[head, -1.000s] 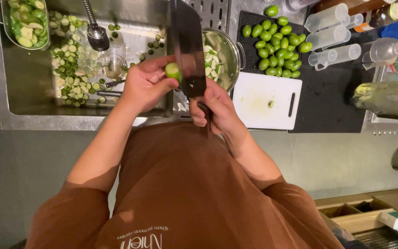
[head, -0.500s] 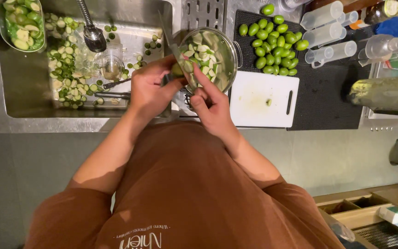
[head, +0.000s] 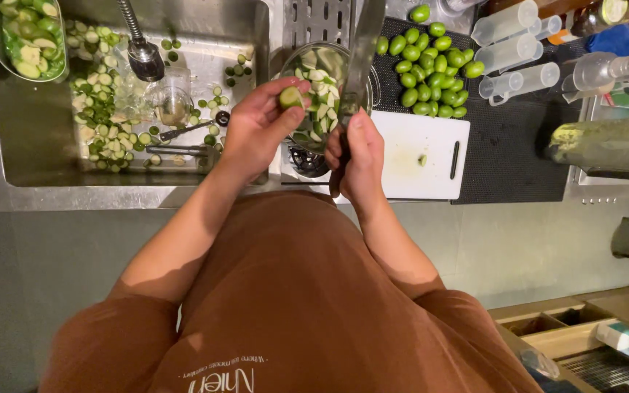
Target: The person slices limes one at a time with a cleaver, holding each lime over a metal bowl so the cut pieces fall in while peels and trimmings drop into the sink. They occasionally set a lime on the cutting board to slice it and continue cutting through a pile of whole limes beside the bowl.
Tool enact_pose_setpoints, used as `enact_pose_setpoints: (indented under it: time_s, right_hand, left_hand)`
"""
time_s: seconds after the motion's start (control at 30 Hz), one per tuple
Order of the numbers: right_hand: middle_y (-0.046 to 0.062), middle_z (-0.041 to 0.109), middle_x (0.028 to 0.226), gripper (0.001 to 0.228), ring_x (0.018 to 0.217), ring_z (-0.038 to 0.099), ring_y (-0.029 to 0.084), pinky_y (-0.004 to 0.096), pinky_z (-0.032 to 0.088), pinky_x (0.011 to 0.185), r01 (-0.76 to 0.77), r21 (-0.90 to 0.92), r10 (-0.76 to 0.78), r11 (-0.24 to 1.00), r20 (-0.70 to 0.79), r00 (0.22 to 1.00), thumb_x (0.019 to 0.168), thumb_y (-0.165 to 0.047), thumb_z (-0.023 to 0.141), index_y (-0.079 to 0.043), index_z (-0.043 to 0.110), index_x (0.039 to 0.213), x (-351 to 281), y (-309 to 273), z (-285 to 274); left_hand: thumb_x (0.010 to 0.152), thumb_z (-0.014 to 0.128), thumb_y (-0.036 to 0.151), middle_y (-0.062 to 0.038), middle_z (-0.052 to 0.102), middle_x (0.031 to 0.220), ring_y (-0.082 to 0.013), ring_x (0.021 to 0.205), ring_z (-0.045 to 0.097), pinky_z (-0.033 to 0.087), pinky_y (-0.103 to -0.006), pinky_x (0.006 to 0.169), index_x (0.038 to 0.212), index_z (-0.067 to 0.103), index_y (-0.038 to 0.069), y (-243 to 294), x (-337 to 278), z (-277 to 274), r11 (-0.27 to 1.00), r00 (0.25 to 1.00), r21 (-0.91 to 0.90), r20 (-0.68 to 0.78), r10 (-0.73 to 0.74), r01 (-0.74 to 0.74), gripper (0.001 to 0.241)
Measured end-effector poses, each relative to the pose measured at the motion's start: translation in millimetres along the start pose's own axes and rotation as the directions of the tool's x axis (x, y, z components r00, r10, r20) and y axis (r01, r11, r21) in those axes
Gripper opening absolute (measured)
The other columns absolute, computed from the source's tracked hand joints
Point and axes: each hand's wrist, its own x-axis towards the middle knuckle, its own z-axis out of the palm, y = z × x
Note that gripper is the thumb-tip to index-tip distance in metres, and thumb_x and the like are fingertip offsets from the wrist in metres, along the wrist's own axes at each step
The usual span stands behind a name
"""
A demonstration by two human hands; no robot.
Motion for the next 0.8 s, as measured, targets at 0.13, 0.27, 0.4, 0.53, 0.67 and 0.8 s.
enact_pose_setpoints:
  time_s: [0.13,0.27,0.4,0.53,0.67,0.8]
  right_hand:
    - [0.003,0.044,0.076,0.039,0.061,0.037,0.012,0.027,0.034,0.053,-0.024,0.016,0.025,1.0,-0.013,1.0,0.114,-0.038,0.046,-0.003,0.048,0.13,-6.5,-4.5,0.1]
    - [0.002,0.046,0.071,0.056,0.06,0.04,0.01,0.025,0.035,0.055,0.016,-0.127,0.012,0.992,0.216,0.976,0.113,-0.044,0.045,-0.006,0.04,0.153,-14.5,-10.9,5.7]
    - [0.001,0.046,0.074,0.072,0.066,0.042,0.011,0.026,0.035,0.064,0.075,-0.221,0.009,0.973,0.355,0.935,0.114,-0.046,0.052,-0.007,0.025,0.169,-23.1,-8.7,12.4]
    - [-0.004,0.041,0.073,0.075,0.065,0.038,0.008,0.025,0.033,0.062,0.068,-0.264,0.027,0.962,0.339,0.94,0.112,-0.045,0.056,-0.007,0.026,0.169,-24.8,-6.0,18.0]
    - [-0.003,0.042,0.072,0.077,0.065,0.04,0.008,0.025,0.033,0.062,0.099,-0.248,-0.002,0.964,0.363,0.932,0.111,-0.044,0.058,-0.008,0.021,0.168,-27.0,-4.6,22.7]
    - [0.001,0.047,0.073,0.073,0.064,0.043,0.011,0.027,0.036,0.062,0.114,-0.184,-0.04,0.976,0.36,0.932,0.111,-0.047,0.056,-0.012,0.023,0.165,-25.5,1.0,20.5]
  left_hand:
    - [0.103,0.069,0.009,-0.012,0.067,0.133,-0.0189,0.116,0.065,0.054,-0.0336,0.103,0.14,0.054,-0.001,-43.3,11.1,-13.3,0.997,0.994,-0.071,-0.1,-0.051,0.044,0.041]
    - [0.1,0.072,0.023,-0.008,0.069,0.118,-0.0168,0.102,0.066,0.055,-0.0318,0.09,0.138,0.059,0.0,-49.3,12.0,-4.8,0.947,0.987,-0.308,-0.097,-0.126,0.09,0.046]
    - [0.099,0.071,0.031,-0.006,0.071,0.114,-0.0141,0.093,0.063,0.053,-0.0297,0.084,0.133,0.064,-0.001,-58.3,8.6,3.2,0.924,0.98,-0.376,-0.146,-0.132,0.069,0.047]
    - [0.103,0.068,0.03,-0.006,0.071,0.107,-0.0133,0.085,0.061,0.052,-0.0279,0.079,0.132,0.067,-0.003,-61.3,5.7,2.1,0.953,0.976,-0.301,-0.199,-0.092,0.028,0.044]
    - [0.103,0.068,0.025,-0.006,0.071,0.107,-0.0117,0.088,0.062,0.053,-0.0269,0.081,0.128,0.069,-0.003,-41.6,3.8,10.0,0.981,0.975,-0.193,-0.219,-0.032,-0.011,0.037]
    - [0.099,0.071,0.029,-0.003,0.068,0.106,-0.0087,0.088,0.06,0.052,-0.0248,0.08,0.126,0.07,0.001,-11.4,5.9,9.9,0.993,0.991,0.121,-0.132,0.004,0.012,0.038]
